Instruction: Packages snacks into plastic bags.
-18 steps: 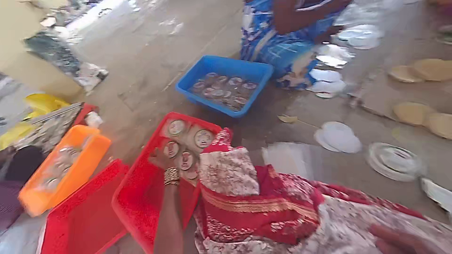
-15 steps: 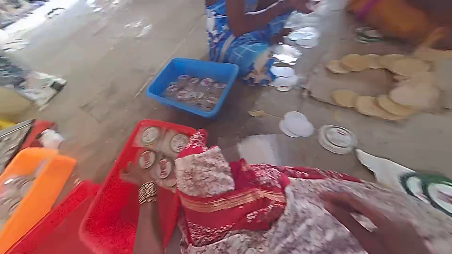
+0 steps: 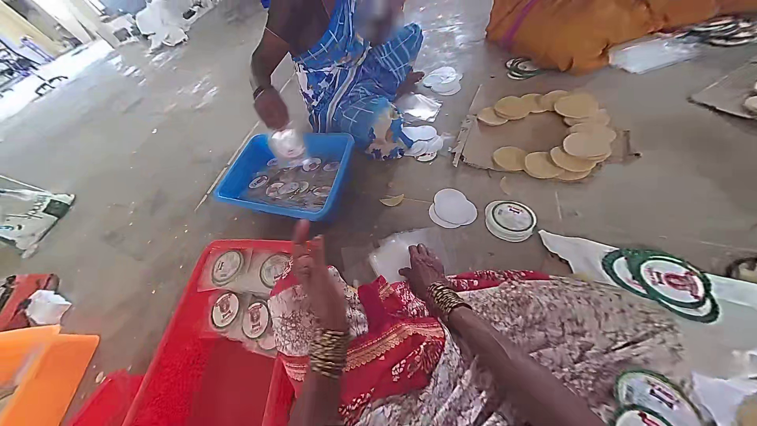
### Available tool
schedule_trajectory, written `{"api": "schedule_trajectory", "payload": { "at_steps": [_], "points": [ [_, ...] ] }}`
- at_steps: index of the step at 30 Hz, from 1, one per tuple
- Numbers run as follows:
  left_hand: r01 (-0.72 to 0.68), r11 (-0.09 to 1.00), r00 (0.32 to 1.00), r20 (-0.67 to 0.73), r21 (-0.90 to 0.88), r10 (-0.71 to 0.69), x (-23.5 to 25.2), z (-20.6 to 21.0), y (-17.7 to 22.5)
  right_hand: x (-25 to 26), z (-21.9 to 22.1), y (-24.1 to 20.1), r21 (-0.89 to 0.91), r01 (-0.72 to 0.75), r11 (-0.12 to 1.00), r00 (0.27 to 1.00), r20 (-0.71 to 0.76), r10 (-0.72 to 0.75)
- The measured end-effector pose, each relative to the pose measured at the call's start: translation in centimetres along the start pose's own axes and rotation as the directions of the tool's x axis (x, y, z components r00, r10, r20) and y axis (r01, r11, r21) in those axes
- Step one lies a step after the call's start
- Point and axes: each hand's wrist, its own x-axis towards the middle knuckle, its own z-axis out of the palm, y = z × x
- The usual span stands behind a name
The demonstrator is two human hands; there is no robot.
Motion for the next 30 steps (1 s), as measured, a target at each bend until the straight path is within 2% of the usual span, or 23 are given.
{"api": "schedule_trajectory", "payload": {
  "at_steps": [3,5,8,10,12,14,15,18,21,24,25,27,28,30],
  "points": [
    [0.165,0.986,0.976,0.143,0.012,-0.165,-2.6,3.5,-2.4,0.3,-0.2,0.9,0.077,-0.054,0.996,0.998,-0.015,0.056],
    [0.206,0.976,0.949,0.23,0.071,-0.217,-3.5,4.5,-3.7,0.5,-1.1,2.4,0.186,-0.049,0.981,0.998,-0.031,0.056],
    [0.227,0.969,0.922,0.298,0.097,-0.246,-3.4,5.0,-4.6,-0.3,-2.1,3.4,0.419,0.033,0.907,0.99,-0.141,0.029],
    [0.287,0.948,0.881,0.351,0.135,-0.317,-3.3,5.1,-4.7,-1.9,-3.0,2.8,0.484,0.15,0.862,0.968,-0.248,-0.029],
    [0.343,0.921,0.819,0.422,0.184,-0.389,-3.5,5.2,-4.8,-4.0,-4.2,1.8,0.385,0.309,0.87,0.916,-0.365,-0.164],
    [0.358,0.905,0.775,0.467,0.229,-0.425,-3.8,5.4,-4.9,-5.5,-4.8,1.0,0.19,0.456,0.87,0.809,-0.495,-0.316],
    [0.366,0.901,0.766,0.474,0.232,-0.434,-3.9,5.6,-4.9,-5.8,-4.6,1.0,0.092,0.51,0.855,0.733,-0.566,-0.377],
    [0.398,0.91,0.811,0.418,0.119,-0.41,-4.3,5.8,-5.3,-6.2,-4.1,1.1,-0.105,0.572,0.814,0.529,-0.711,-0.463],
    [0.415,0.905,0.82,0.393,0.093,-0.416,-4.1,5.6,-5.1,-6.5,-3.8,1.7,-0.185,0.562,0.806,0.425,-0.771,-0.474],
    [0.499,0.848,0.741,0.419,0.179,-0.525,-4.3,5.6,-4.2,-6.8,-4.2,2.3,-0.241,0.53,0.813,0.368,-0.799,-0.477],
    [0.497,0.851,0.727,0.455,0.169,-0.514,-4.4,5.6,-4.5,-6.9,-4.4,2.5,-0.263,0.519,0.813,0.346,-0.805,-0.482],
    [0.464,0.882,0.74,0.512,0.079,-0.436,-4.8,5.7,-5.3,-7.1,-4.8,2.9,-0.3,0.524,0.797,0.326,-0.795,-0.512],
    [0.451,0.892,0.757,0.521,0.019,-0.394,-4.9,5.8,-5.4,-7.4,-5.0,3.0,-0.301,0.548,0.78,0.335,-0.776,-0.534],
    [0.41,0.91,0.794,0.515,-0.062,-0.323,-4.9,5.8,-5.4,-8.1,-5.7,3.1,-0.21,0.622,0.754,0.433,-0.711,-0.554]
  ]
}}
